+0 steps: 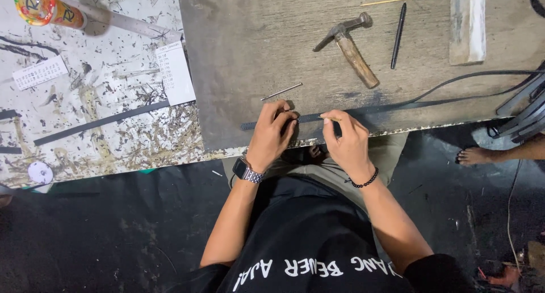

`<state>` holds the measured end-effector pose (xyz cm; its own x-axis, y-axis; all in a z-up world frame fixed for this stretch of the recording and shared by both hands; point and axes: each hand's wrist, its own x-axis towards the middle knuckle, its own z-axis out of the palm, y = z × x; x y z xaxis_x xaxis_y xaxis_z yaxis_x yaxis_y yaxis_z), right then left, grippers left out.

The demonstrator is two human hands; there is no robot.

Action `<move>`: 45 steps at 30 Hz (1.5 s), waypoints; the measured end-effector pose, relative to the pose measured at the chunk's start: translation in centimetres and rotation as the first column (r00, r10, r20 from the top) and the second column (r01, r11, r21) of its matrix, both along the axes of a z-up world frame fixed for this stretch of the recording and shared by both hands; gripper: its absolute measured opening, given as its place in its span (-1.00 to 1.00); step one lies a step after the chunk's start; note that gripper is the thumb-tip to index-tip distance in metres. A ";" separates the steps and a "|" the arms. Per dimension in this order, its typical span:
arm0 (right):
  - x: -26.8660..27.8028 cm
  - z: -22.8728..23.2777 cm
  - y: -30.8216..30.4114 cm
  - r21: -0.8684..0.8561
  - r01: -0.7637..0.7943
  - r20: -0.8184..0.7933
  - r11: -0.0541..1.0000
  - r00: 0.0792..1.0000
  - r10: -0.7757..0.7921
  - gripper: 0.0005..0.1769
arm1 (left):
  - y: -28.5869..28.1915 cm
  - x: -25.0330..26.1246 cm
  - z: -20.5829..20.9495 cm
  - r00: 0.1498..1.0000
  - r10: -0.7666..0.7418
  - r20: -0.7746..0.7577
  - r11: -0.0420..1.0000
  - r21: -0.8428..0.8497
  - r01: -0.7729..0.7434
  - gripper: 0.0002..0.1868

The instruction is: Using a hammer and a metal punch to create holes in leather straps at a workbench, including measuring for placement.

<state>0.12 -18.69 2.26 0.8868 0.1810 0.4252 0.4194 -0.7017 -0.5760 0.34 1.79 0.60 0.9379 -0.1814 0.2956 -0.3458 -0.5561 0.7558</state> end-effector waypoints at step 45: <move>0.1 -1.1 -3.9 -0.012 0.100 0.006 0.995 0.995 -0.099 -0.91 | -0.2 0.2 0.1 1.000 -0.001 0.007 0.999 0.037 0.000 -0.93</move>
